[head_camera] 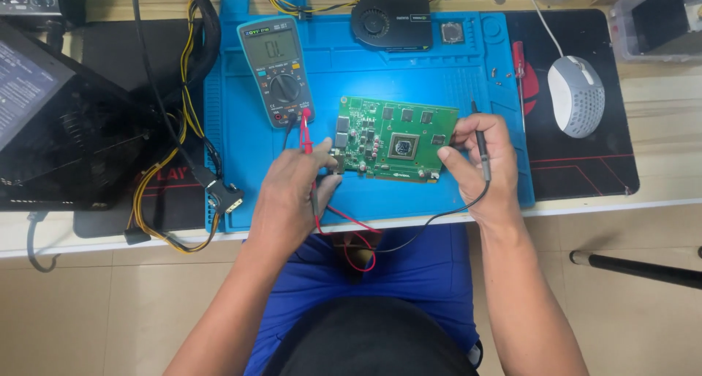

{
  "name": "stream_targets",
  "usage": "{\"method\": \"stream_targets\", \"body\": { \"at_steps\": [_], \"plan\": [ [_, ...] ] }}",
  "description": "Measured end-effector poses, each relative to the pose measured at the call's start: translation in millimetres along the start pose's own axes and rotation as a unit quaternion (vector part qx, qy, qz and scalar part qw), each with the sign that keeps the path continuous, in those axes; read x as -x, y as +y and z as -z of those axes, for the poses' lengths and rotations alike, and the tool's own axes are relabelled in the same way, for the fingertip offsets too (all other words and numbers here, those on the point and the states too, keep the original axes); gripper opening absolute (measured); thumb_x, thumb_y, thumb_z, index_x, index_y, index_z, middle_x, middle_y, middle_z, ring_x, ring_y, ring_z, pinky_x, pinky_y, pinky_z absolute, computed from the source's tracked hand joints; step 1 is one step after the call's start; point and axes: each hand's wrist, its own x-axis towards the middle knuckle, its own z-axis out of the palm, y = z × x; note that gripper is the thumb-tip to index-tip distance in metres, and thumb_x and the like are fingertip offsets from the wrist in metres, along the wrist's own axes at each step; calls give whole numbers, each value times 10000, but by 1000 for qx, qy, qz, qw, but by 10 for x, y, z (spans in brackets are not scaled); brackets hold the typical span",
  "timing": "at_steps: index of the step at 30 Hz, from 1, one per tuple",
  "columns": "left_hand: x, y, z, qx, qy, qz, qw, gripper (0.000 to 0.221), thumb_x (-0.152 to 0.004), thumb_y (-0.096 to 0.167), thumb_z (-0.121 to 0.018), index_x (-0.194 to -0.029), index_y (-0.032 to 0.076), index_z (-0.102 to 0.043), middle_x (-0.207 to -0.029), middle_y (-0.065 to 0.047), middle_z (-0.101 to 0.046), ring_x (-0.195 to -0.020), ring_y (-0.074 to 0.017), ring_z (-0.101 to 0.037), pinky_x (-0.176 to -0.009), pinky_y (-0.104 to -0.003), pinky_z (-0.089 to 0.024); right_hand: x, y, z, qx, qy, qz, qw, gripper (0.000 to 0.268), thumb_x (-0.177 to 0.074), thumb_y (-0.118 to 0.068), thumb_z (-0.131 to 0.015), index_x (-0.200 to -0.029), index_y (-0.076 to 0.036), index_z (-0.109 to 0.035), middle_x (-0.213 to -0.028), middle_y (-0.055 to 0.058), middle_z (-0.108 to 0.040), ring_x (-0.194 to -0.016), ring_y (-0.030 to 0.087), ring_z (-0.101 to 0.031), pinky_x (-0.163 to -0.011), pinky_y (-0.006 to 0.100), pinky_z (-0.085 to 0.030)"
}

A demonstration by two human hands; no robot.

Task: Testing electrical components on a graphics card PCB using a digital multimeter to diagnose potential issues.

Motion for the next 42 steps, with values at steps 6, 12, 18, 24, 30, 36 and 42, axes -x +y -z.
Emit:
{"method": "stream_targets", "body": {
  "at_steps": [6,12,18,24,30,36,42],
  "plan": [
    [38,-26,15,1,-32,6,999,211,-966,159,-877,-1147,178,-770,-978,-30,-785,-1045,-301,-747,-944,-454,-606,22,1,3,51,14,26,998,319,-1019,44,-785,-1273,-43,-614,-1032,110,-685,-948,144,-708,-908,341,-594],
    [52,-14,23,18,-28,15,999,184,-956,143,-882,-1110,179,-788,-904,-49,-776,-1023,-307,-750,-937,-462,-606,20,-77,-57,110,23,36,993,280,-1021,57,-781,-1264,-41,-683,-983,133,-710,-898,169,-722,-864,389,-617],
    [43,5,11,16,-26,17,999,190,-945,152,-891,-1112,186,-806,-898,-42,-786,-1031,-301,-757,-948,-466,-606,53,-135,-96,138,28,18,990,337,-1017,40,-781,-1326,-86,-730,-1017,121,-753,-917,179,-745,-927,412,-623],
    [-74,-25,-74,-22,9,11,1000,215,-931,144,-853,-1140,106,-816,-894,-158,-791,-902,-394,-764,-856,-525,-603,12,-442,-246,253,-4,147,956,465,-989,-42,-750,-1445,20,-685,-1439,331,-697,-1382,523,-625,-1180,643,-469],
    [-11,-714,-426,-10,-92,163,982,568,-868,338,-933,-1397,305,-729,-1195,-77,-781,-1177,-317,-730,-987,-417,-594,-60,-240,-112,334,41,-38,941,402,-924,-344,-815,-1306,-217,-807,-1422,71,-767,-1365,277,-698,-1131,458,-563],
    [-398,-1196,-682,-1,-425,275,862,188,-1024,456,-710,-1026,273,-665,-1668,-59,-582,-1542,-219,-581,-1031,-298,-503,-185,-137,20,317,-168,-72,931,606,-953,-388,-918,-1508,-350,-675,-1710,1,-551,-1640,302,-406,-1268,596,-412],
    [-578,-565,-518,-20,-357,301,884,476,-1067,424,-687,-1522,321,-598,-1438,15,-710,-1318,-239,-628,-1136,-381,-496,-171,-475,-158,357,-89,-78,926,351,-1069,-256,-614,-1389,-329,-740,-1591,-39,-661,-1587,243,-459,-1194,574,-483]
  ]
}}
